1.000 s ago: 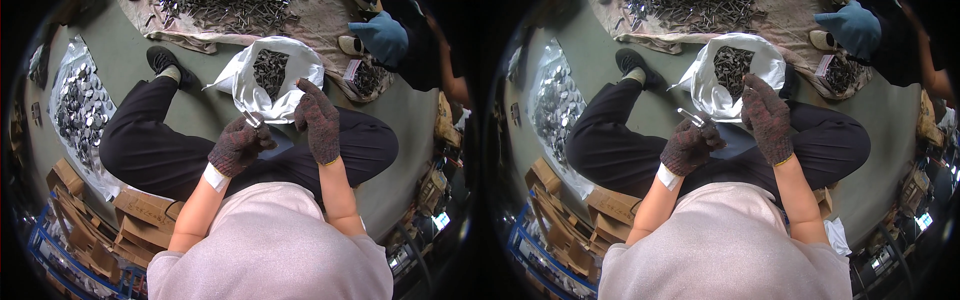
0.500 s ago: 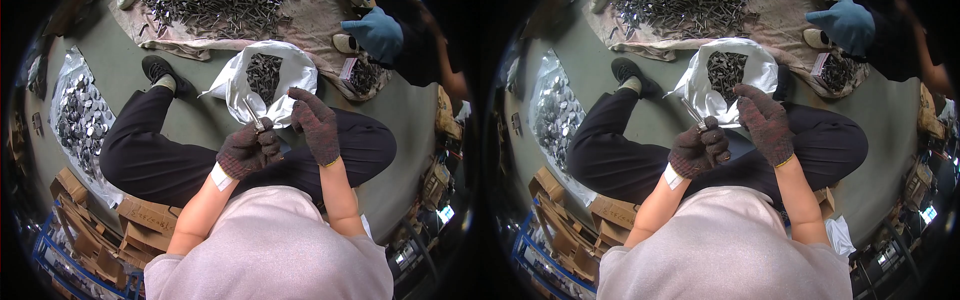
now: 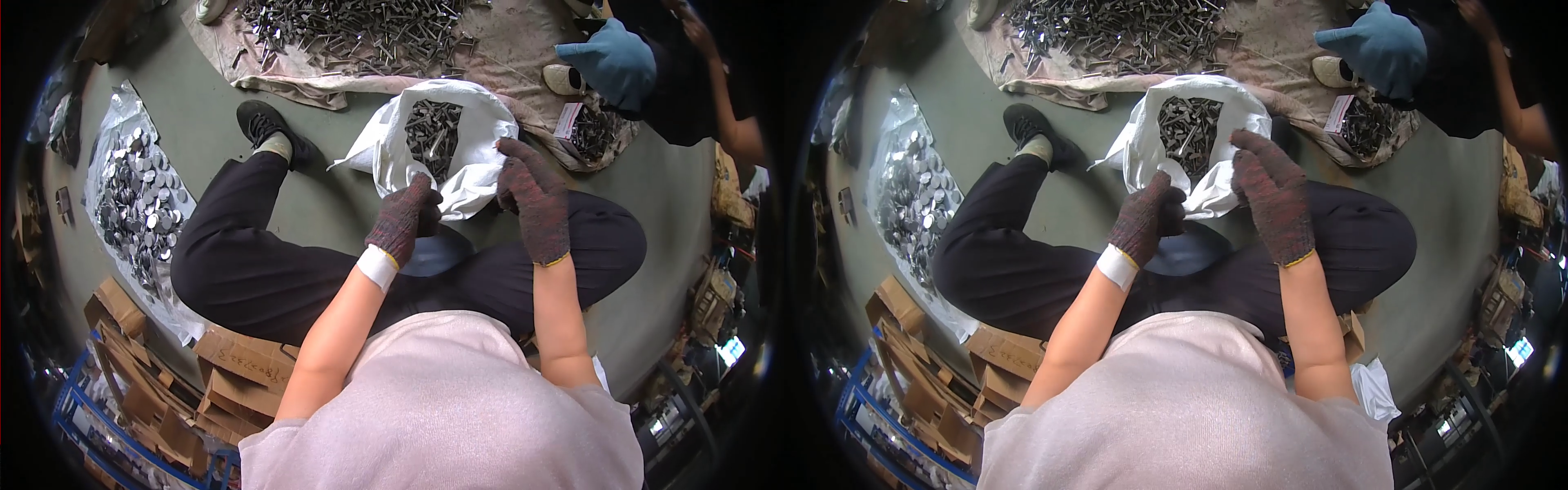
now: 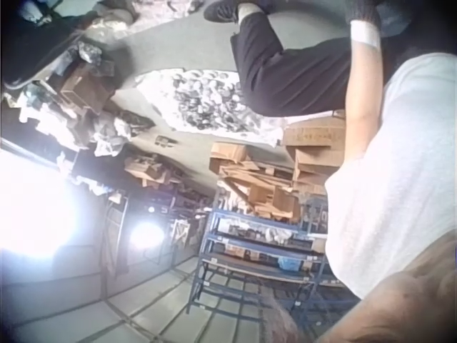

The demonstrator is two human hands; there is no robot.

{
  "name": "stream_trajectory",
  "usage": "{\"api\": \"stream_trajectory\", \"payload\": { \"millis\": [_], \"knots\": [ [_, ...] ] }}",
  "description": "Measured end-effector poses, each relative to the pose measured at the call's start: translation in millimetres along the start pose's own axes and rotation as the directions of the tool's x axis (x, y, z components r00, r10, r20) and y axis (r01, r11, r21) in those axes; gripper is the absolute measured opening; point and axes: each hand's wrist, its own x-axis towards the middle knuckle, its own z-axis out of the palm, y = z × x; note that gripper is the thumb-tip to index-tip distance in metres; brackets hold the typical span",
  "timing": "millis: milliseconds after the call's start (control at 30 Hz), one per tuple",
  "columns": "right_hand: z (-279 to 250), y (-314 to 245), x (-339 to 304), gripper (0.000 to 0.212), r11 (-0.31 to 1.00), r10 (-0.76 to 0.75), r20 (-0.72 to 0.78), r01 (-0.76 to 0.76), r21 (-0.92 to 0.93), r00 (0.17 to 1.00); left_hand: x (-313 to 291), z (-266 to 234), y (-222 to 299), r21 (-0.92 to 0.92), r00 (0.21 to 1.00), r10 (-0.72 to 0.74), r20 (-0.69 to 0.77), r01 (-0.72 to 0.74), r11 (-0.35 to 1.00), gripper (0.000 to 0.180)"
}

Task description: The person picks up and sorts metal leveling feet components by hand, placing them into a plastic bag.

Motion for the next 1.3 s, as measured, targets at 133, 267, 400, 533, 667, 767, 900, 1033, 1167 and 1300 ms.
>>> {"api": "stream_trajectory", "payload": {
  "millis": [133,267,400,533,667,767,900,1033,1167,1300],
  "knots": [
    [-22.7,-22.8,15.3,0.030,0.996,-0.093,-0.039,0.094,-0.001,0.995,-21.0,2.5,27.8,0.102,0.965,0.252,-0.072,-0.244,0.964,0.022],
    [-33.8,-47.6,34.0,0.039,0.977,-0.109,-0.073,0.093,-0.190,0.991,-4.0,-12.8,86.7,-0.202,0.780,0.556,-0.288,-0.617,0.761,0.024],
    [-25.1,-55.4,47.0,0.034,0.896,-0.109,0.246,0.202,-0.395,0.963,34.5,-14.7,158.6,-0.153,0.632,0.683,-0.365,-0.765,0.626,0.019],
    [-4.5,-51.2,61.6,0.034,0.563,-0.195,0.579,0.574,-0.595,0.791,104.2,-39.2,195.8,0.282,0.566,0.710,-0.420,-0.662,0.695,0.024],
    [-6.8,-55.7,76.4,0.038,0.456,-0.116,0.591,0.571,-0.682,0.798,158.0,-71.6,240.2,0.681,0.517,0.795,-0.318,-0.459,0.570,0.035],
    [-13.9,-54.8,90.0,0.039,0.416,-0.090,0.571,0.552,-0.723,0.816,185.5,-91.0,287.0,0.989,0.341,0.938,-0.067,-0.099,0.107,0.049],
    [-19.1,-53.0,108.5,0.041,0.354,-0.046,0.534,0.514,-0.781,0.844,223.9,-99.9,344.1,0.984,0.431,0.896,-0.104,0.173,0.032,0.107],
    [-14.3,-63.9,121.0,0.042,0.334,0.053,0.515,0.471,-0.817,0.856,249.5,-85.8,392.0,0.990,0.504,0.858,-0.093,0.139,0.026,0.124],
    [-8.3,-66.1,135.1,0.041,0.396,0.133,0.515,0.431,-0.811,0.847,264.0,-52.5,397.9,0.985,0.479,0.864,-0.155,0.141,0.099,0.117],
    [-4.3,-65.5,144.3,0.037,0.465,0.122,0.517,0.411,-0.784,0.847,271.8,-71.5,368.6,0.994,0.324,0.946,-0.024,0.111,-0.013,0.095]
  ]
}}
